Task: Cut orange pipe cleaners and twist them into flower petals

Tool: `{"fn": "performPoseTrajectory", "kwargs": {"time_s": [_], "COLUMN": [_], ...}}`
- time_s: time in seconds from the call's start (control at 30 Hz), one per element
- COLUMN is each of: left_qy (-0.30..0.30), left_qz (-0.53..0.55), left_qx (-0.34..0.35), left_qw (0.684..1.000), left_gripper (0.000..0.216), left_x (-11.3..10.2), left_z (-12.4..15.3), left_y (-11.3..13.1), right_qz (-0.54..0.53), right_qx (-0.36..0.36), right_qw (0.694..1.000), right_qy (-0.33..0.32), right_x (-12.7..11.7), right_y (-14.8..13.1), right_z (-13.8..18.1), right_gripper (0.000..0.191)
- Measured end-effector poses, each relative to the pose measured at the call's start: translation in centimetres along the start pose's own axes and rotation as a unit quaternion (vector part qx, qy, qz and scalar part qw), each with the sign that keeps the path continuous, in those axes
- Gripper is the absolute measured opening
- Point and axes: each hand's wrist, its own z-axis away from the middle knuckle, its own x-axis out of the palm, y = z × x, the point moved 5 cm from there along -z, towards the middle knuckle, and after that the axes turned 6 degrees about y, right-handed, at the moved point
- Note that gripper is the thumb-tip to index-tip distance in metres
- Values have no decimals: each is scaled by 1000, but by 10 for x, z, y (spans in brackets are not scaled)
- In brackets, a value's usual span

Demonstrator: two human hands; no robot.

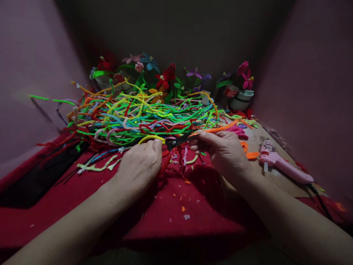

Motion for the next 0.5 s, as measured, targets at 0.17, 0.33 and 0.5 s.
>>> {"fn": "performPoseTrajectory", "kwargs": {"time_s": [0.17,0.33,0.5], "left_qy": [3,-19,-49], "left_qz": [-20,-12,21], "left_qx": [10,4,4], "left_qw": [1000,1000,999], "left_gripper": [23,23,27], "left_x": [0,3,4], "left_z": [2,3,4], "left_y": [3,2,3], "right_qz": [-5,-5,-17], "right_qx": [0,-4,-12], "right_qw": [1000,1000,1000], "right_qy": [6,9,2], "right_x": [0,-1,-2], "right_y": [1,1,2], "right_z": [0,-2,-5], "right_gripper": [13,13,11]}}
